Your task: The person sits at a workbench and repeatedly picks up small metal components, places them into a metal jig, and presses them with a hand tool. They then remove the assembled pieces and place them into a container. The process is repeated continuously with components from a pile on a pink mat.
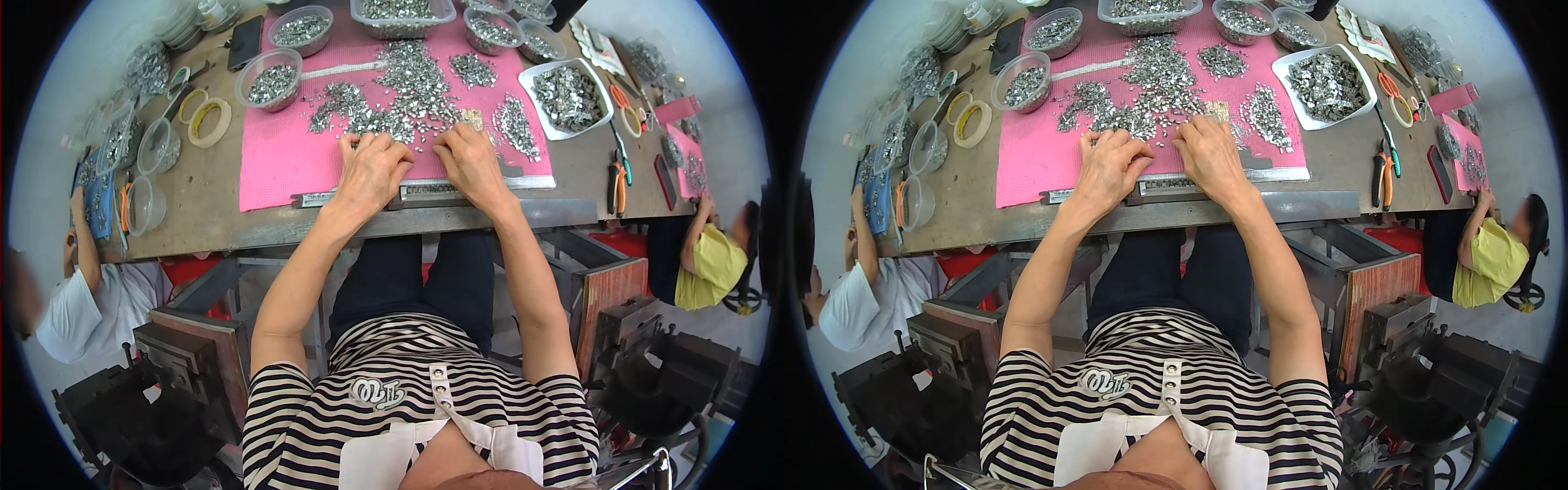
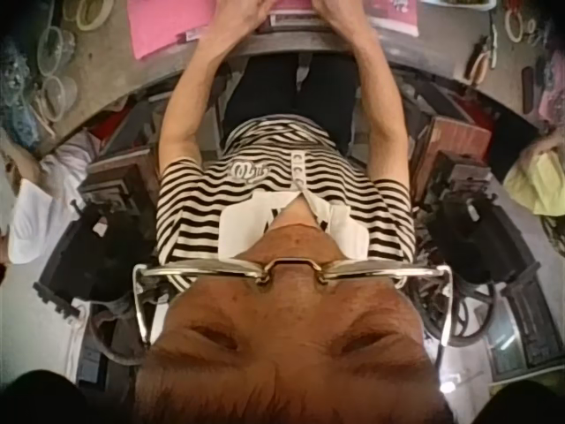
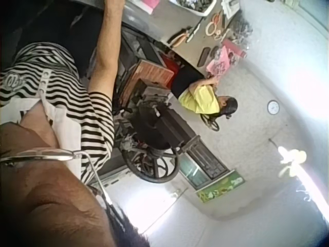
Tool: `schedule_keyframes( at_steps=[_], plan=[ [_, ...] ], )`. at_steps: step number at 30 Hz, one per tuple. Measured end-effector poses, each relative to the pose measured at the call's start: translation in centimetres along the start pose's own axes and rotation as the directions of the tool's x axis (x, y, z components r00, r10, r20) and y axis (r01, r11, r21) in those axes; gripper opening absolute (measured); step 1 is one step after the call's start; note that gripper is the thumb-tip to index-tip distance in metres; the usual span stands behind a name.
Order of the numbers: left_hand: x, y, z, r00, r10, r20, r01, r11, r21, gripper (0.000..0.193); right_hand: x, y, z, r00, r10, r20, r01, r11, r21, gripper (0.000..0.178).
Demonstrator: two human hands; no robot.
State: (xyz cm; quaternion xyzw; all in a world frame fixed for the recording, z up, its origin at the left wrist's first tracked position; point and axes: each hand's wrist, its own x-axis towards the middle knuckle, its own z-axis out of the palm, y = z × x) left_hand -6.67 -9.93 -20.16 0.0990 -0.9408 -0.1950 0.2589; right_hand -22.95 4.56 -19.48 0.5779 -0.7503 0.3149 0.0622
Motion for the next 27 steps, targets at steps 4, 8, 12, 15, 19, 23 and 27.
schedule_keyframes(
  at_steps=[4,8,12,15,19,23,27],
  plan=[
    [-0.1,-0.2,0.0,1.0,-0.015,0.013,0.015,1.0,-0.014,0.009,-2.1,-1.9,-2.1,0.995,0.037,0.092,-0.051,0.987,0.153,0.004],
    [0.2,-0.1,-0.4,0.998,-0.036,0.06,0.038,0.999,-0.039,0.007,-3.7,-2.5,-2.3,0.999,-0.005,0.033,-0.001,0.985,0.173,0.003],
    [0.0,-0.2,-0.8,0.997,-0.02,0.071,0.024,0.998,-0.056,0.006,-4.2,-2.5,-2.0,1.0,-0.018,0.008,0.017,0.986,0.166,0.004],
    [-0.2,-0.2,-1.0,0.996,-0.006,0.086,0.011,0.998,-0.065,0.005,-3.9,-2.0,-2.4,0.997,0.024,0.075,-0.04,0.975,0.219,0.005],
    [-0.1,-0.1,-1.0,0.993,-0.037,0.109,0.047,0.995,-0.086,0.006,-2.7,-1.6,-3.0,0.977,0.024,0.212,-0.068,0.977,0.204,0.007],
    [-0.3,0.1,-0.8,0.996,-0.044,0.075,0.049,0.997,-0.06,0.007,-2.4,-1.3,-3.1,0.974,0.015,0.226,-0.071,0.969,0.238,0.007],
    [-0.3,0.2,-0.6,0.998,-0.032,0.049,0.033,0.999,-0.024,0.008,-2.9,-1.9,-2.8,0.987,0.028,0.156,-0.059,0.979,0.194,0.006]
  ],
)
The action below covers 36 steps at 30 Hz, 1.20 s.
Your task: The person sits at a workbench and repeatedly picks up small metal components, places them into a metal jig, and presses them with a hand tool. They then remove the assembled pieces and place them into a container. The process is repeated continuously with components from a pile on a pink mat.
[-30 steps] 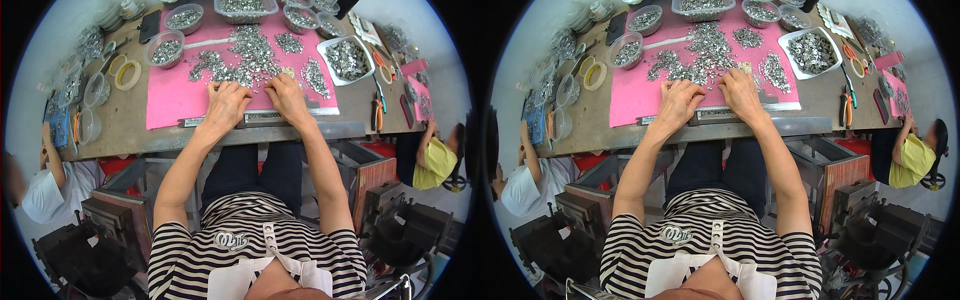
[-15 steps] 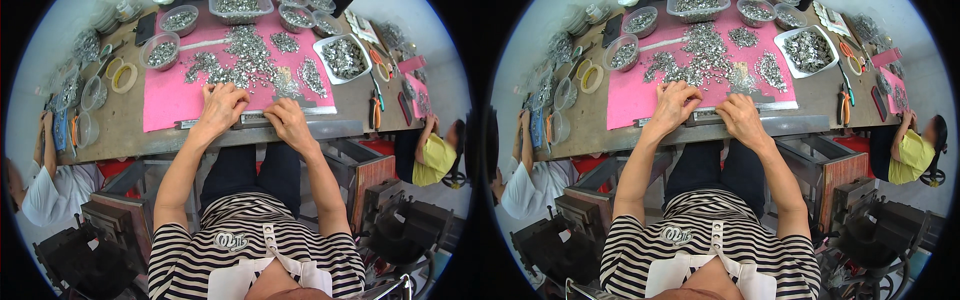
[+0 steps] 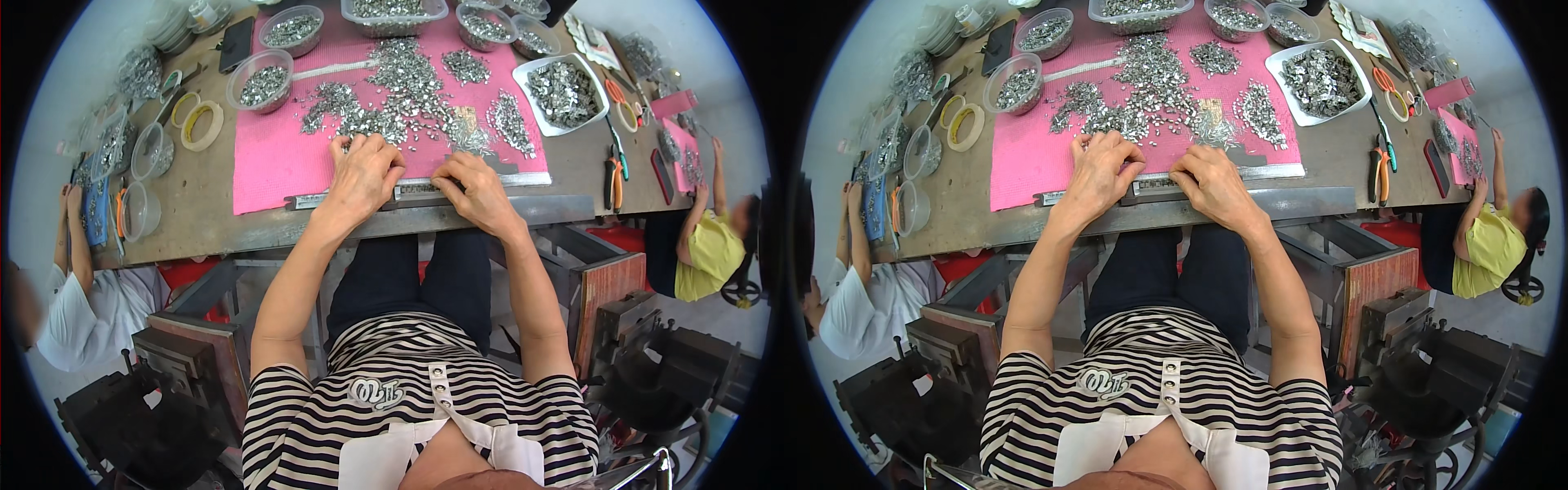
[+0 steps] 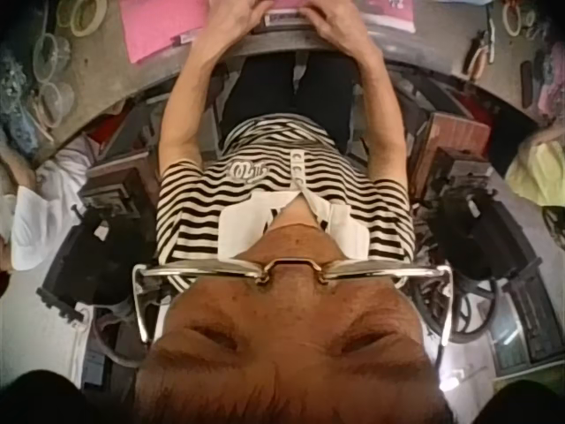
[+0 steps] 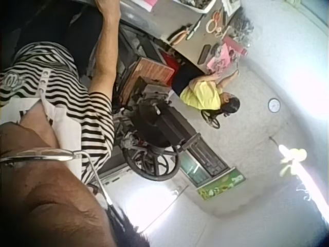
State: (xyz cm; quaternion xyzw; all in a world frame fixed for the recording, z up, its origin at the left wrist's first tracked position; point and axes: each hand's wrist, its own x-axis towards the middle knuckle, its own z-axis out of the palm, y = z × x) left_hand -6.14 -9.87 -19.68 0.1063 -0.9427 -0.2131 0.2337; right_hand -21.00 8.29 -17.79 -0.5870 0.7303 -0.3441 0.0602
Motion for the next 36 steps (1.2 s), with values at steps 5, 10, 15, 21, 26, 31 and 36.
schedule_keyframes(
  at_steps=[5,10,15,21,26,31,36],
  plan=[
    [-0.3,1.1,0.4,0.996,0.041,-0.082,-0.044,0.998,-0.034,0.008,-0.8,0.1,0.8,0.995,-0.028,-0.097,0.033,0.998,0.048,0.006],
    [-0.8,3.2,1.1,0.991,0.063,-0.121,-0.078,0.989,-0.127,0.009,0.0,1.1,0.6,0.991,0.042,-0.131,-0.031,0.996,0.085,0.006],
    [-0.8,4.4,2.2,0.988,0.083,-0.132,-0.1,0.986,-0.13,0.009,3.4,3.4,1.0,0.97,-0.054,-0.239,0.02,0.99,-0.143,0.008],
    [-1.2,4.2,2.6,0.987,0.079,-0.14,-0.096,0.988,-0.122,0.007,4.5,4.1,2.1,0.98,-0.066,-0.189,0.012,0.962,-0.274,0.008],
    [-1.7,4.0,2.5,0.988,0.029,-0.151,-0.051,0.988,-0.143,0.008,4.5,3.9,1.8,0.979,-0.12,-0.164,0.071,0.958,-0.277,0.006],
    [-1.8,4.1,3.0,0.986,0.023,-0.166,-0.042,0.993,-0.11,0.011,3.9,3.7,1.0,0.989,-0.08,-0.121,0.061,0.986,-0.154,0.007],
    [-1.7,4.4,3.1,0.982,-0.003,-0.187,-0.015,0.995,-0.096,0.015,3.4,4.4,0.5,0.984,-0.03,-0.174,0.022,0.999,-0.048,0.009]
  ],
)
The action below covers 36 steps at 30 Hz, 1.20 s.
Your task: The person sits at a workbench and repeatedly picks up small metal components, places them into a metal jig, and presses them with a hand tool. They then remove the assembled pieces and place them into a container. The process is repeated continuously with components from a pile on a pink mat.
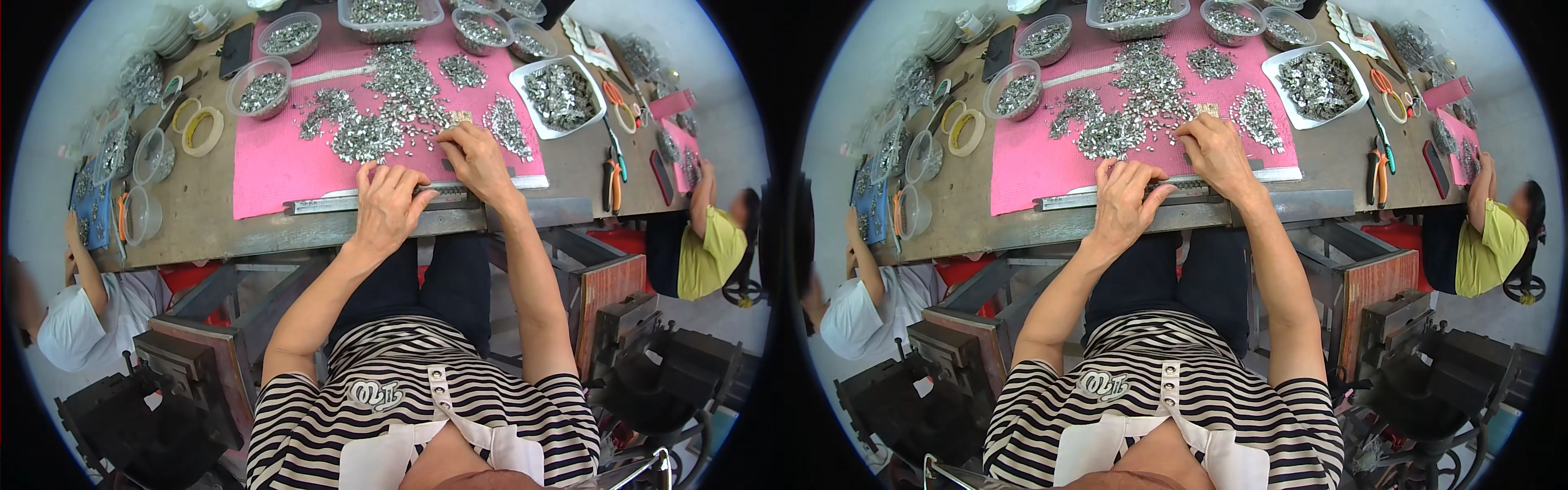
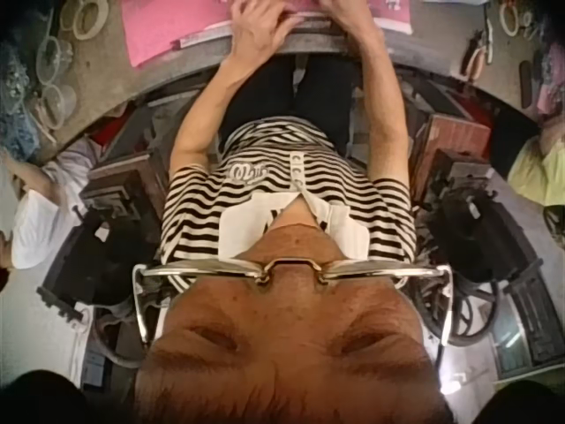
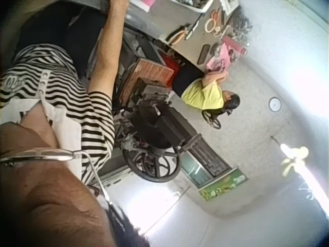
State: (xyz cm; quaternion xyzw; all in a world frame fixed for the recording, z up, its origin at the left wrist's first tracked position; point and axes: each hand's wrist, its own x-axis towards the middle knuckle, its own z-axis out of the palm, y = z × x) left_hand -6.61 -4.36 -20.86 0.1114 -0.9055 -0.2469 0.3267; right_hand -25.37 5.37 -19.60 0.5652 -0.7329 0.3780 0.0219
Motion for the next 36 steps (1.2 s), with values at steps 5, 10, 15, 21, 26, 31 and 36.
schedule_keyframes(
  at_steps=[5,10,15,21,26,31,36],
  plan=[
    [0.2,0.4,-0.1,1.0,-0.016,-0.007,0.016,1.0,0.023,0.015,-0.2,-0.5,0.8,1.0,-0.021,0.0,0.021,0.995,-0.094,0.008],
    [2.0,-2.3,-1.2,0.999,-0.036,-0.04,0.039,0.996,0.084,0.01,0.1,-0.8,1.3,0.998,-0.054,0.035,0.059,0.983,-0.174,0.008],
    [3.8,-4.3,-0.9,0.998,-0.02,0.052,0.009,0.981,0.196,0.01,0.2,-1.0,1.1,0.996,-0.075,0.045,0.081,0.985,-0.152,0.01],
    [3.9,-4.1,-1.0,0.997,0.026,0.07,-0.038,0.983,0.18,0.011,-2.5,-2.7,-1.9,0.991,0.059,0.119,-0.07,0.994,0.086,0.01],
    [4.0,-4.1,-0.6,0.996,0.044,0.083,-0.058,0.983,0.175,0.011,-4.5,-3.7,-2.5,0.994,0.003,0.111,-0.009,0.999,0.052,0.012],
    [3.8,-3.8,-0.8,0.995,0.02,0.099,-0.035,0.987,0.157,0.014,-4.8,-3.5,-2.0,0.991,-0.087,0.099,0.087,0.996,0.008,0.011],
    [3.5,-4.0,-0.4,0.994,0.015,0.108,-0.029,0.991,0.131,0.014,-3.5,-3.0,-2.5,0.991,0.002,0.137,-0.012,0.998,0.069,0.009]
  ],
)
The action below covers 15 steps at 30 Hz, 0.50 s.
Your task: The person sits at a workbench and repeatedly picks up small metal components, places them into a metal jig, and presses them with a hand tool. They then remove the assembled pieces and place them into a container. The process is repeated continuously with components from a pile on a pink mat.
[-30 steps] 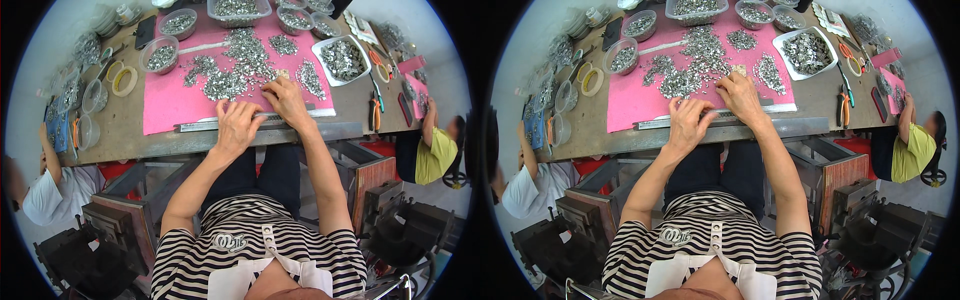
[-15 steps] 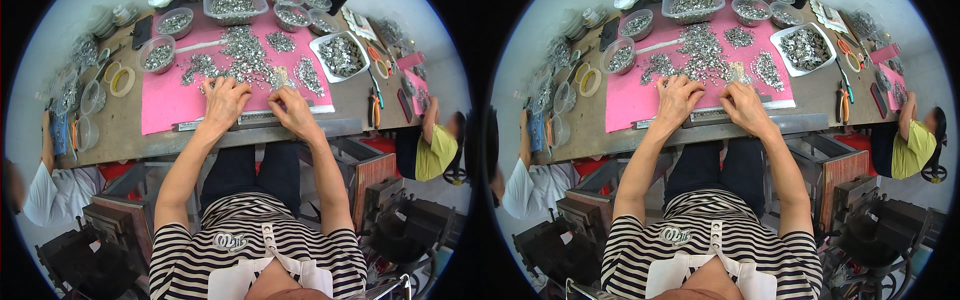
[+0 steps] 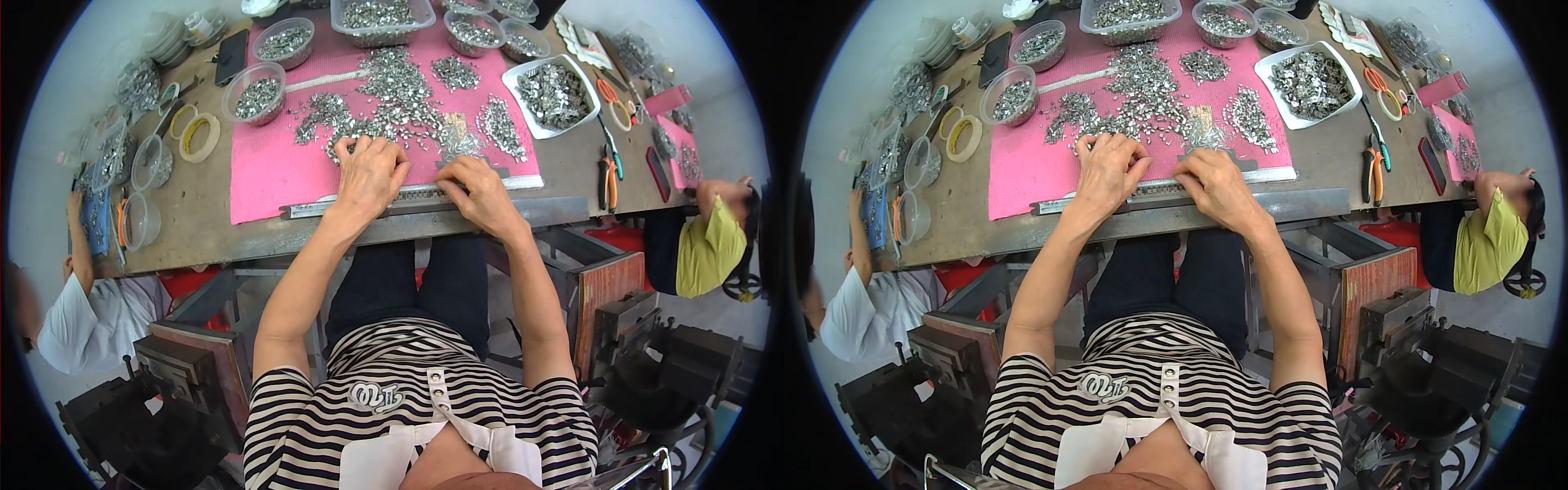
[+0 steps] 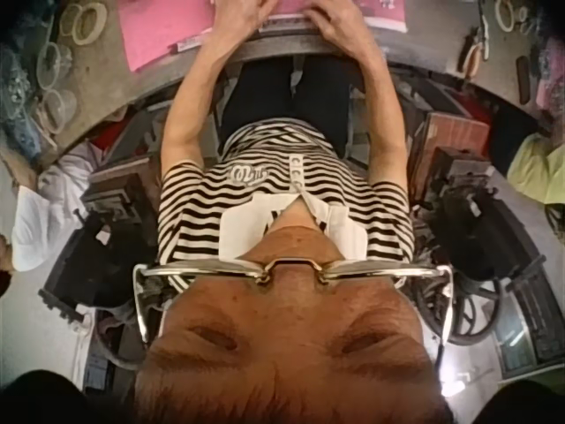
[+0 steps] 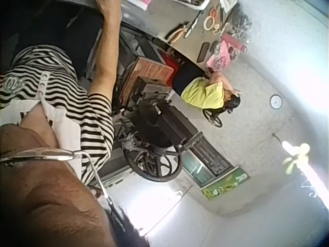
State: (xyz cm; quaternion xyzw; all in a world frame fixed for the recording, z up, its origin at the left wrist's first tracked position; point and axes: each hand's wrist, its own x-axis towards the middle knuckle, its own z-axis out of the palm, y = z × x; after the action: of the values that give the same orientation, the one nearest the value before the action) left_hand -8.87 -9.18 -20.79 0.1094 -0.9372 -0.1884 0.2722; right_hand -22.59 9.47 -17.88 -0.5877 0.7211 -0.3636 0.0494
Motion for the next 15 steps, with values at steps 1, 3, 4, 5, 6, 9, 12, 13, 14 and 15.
schedule_keyframes(
  at_steps=[1,3,4,5,6,9,12,13,14,15],
  plan=[
    [0.0,0.1,-0.1,1.0,-0.005,0.003,0.005,1.0,-0.014,0.014,0.6,0.4,0.2,0.999,0.023,-0.027,-0.023,1.0,-0.005,0.009],
    [-0.1,0.2,-0.4,1.0,-0.015,0.008,0.016,0.999,-0.045,0.013,2.1,1.4,0.9,0.995,0.045,-0.087,-0.047,0.999,-0.026,0.008],
    [-0.1,0.3,-0.4,1.0,-0.018,-0.002,0.018,1.0,-0.014,0.012,3.0,2.1,1.8,0.992,0.041,-0.121,-0.046,0.998,-0.038,0.008],
    [-0.2,0.4,-0.4,1.0,-0.021,-0.012,0.022,1.0,0.017,0.012,3.7,2.3,2.3,0.987,0.037,-0.154,-0.045,0.998,-0.05,0.008],
    [-0.2,0.4,-0.4,0.999,-0.023,-0.022,0.024,0.999,0.047,0.011,4.3,2.2,2.7,0.987,0.03,-0.156,-0.05,0.991,-0.124,0.008],
    [-0.3,0.2,-0.5,0.998,-0.024,-0.052,0.028,0.996,0.089,0.01,5.3,2.0,3.5,0.987,0.024,-0.159,-0.067,0.959,-0.274,0.008],
    [-0.3,0.4,-1.4,0.993,-0.106,0.056,0.109,0.992,-0.061,0.01,5.1,2.4,3.7,0.988,0.016,-0.156,-0.059,0.96,-0.274,0.01],
    [-0.4,0.4,-1.5,0.992,-0.105,0.064,0.109,0.992,-0.059,0.01,4.9,2.3,3.5,0.988,-0.009,-0.152,-0.031,0.965,-0.262,0.009],
    [-0.6,0.4,-1.6,0.992,-0.104,0.071,0.108,0.993,-0.057,0.011,4.7,2.3,3.3,0.988,-0.034,-0.148,-0.004,0.968,-0.25,0.009],
    [-0.6,0.4,-1.6,0.992,-0.102,0.079,0.107,0.993,-0.055,0.011,4.2,2.1,2.9,0.989,-0.038,-0.144,0.004,0.974,-0.228,0.008]
  ],
)
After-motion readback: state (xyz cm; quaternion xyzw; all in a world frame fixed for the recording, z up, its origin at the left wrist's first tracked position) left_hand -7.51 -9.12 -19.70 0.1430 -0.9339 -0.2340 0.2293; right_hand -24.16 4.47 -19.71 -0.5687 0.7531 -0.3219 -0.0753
